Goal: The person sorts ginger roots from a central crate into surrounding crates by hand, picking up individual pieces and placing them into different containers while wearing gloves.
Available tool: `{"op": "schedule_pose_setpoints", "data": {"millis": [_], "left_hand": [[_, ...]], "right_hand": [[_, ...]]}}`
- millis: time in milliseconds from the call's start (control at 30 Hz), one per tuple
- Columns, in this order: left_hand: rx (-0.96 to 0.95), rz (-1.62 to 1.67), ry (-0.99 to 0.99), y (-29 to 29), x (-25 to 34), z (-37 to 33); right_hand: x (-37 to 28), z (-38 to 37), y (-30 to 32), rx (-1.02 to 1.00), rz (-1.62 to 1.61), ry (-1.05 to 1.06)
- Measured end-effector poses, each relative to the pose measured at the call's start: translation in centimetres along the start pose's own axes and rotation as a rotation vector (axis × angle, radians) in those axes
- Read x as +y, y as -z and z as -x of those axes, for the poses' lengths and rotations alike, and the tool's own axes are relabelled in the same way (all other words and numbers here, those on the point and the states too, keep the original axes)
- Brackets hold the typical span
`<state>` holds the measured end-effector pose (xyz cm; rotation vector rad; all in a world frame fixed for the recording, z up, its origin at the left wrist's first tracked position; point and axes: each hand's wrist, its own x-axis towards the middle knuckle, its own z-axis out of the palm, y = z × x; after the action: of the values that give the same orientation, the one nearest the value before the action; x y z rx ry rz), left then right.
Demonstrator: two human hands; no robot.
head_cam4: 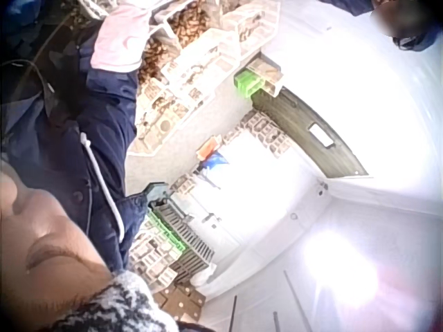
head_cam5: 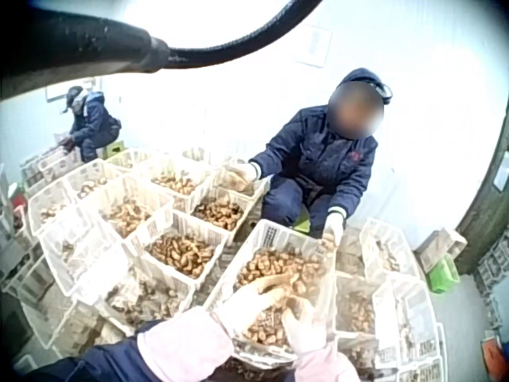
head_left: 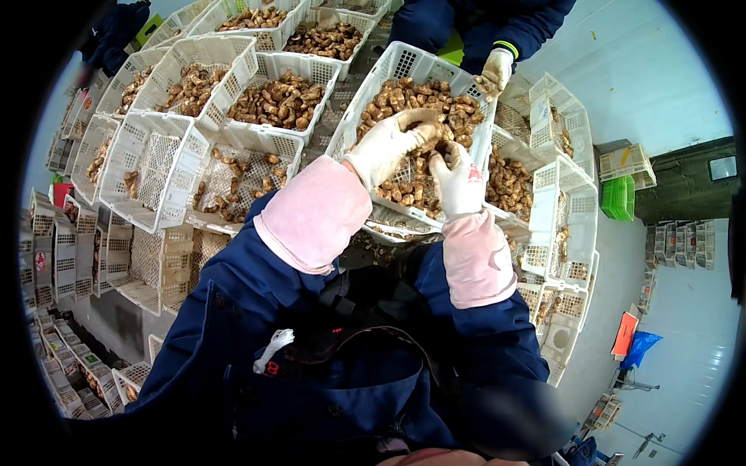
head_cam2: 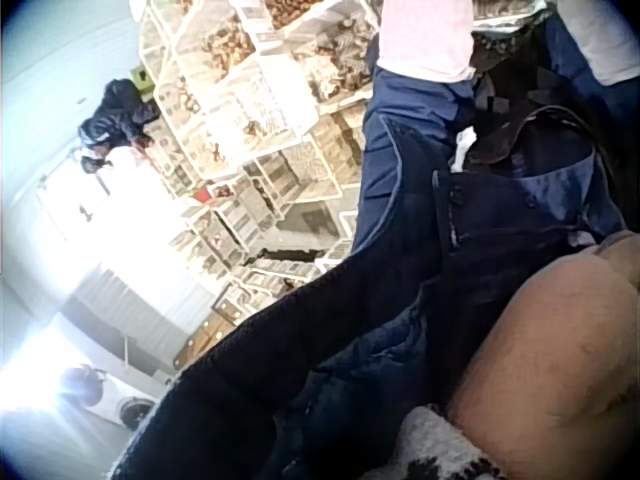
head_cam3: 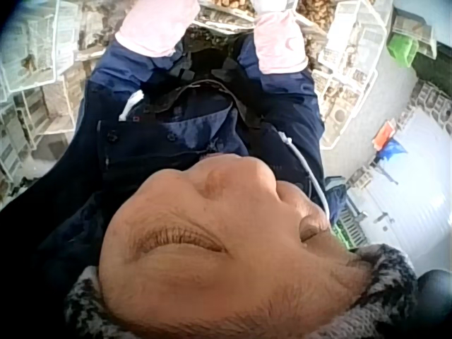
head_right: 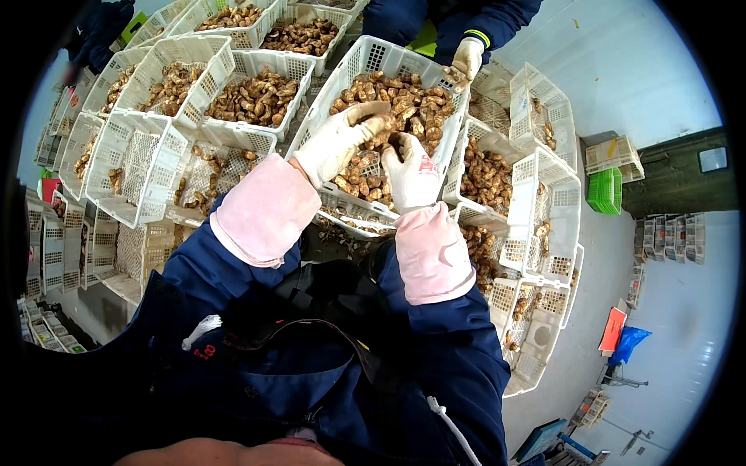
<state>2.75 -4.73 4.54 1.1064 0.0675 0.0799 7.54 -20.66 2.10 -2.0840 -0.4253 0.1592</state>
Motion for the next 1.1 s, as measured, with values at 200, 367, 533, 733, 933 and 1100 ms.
{"op": "schedule_pose_setpoints", "data": {"millis": [200,367,533,733,933,1100], "left_hand": [[0.074,0.415,0.063,1.2,-1.8,-0.8],[0.257,0.557,0.122,1.4,-1.7,-0.9],[0.271,0.308,0.165,1.1,-1.2,-0.7],[0.243,0.13,0.066,2.0,-2.5,-0.6],[0.185,0.02,0.139,2.0,-1.7,-0.1],[0.213,0.186,0.026,1.6,-1.8,-0.8]], "right_hand": [[-1.1,0.2,-0.1,0.096,-0.005,0.286],[-3.3,0.7,0.3,0.009,0.395,0.388],[-3.1,0.7,1.1,-0.019,0.61,0.47],[-4.3,1.1,0.9,-0.119,0.738,0.395],[-4.3,1.1,0.8,-0.241,0.556,0.385],[-2.2,0.5,1.2,-0.495,0.166,0.154]]}}
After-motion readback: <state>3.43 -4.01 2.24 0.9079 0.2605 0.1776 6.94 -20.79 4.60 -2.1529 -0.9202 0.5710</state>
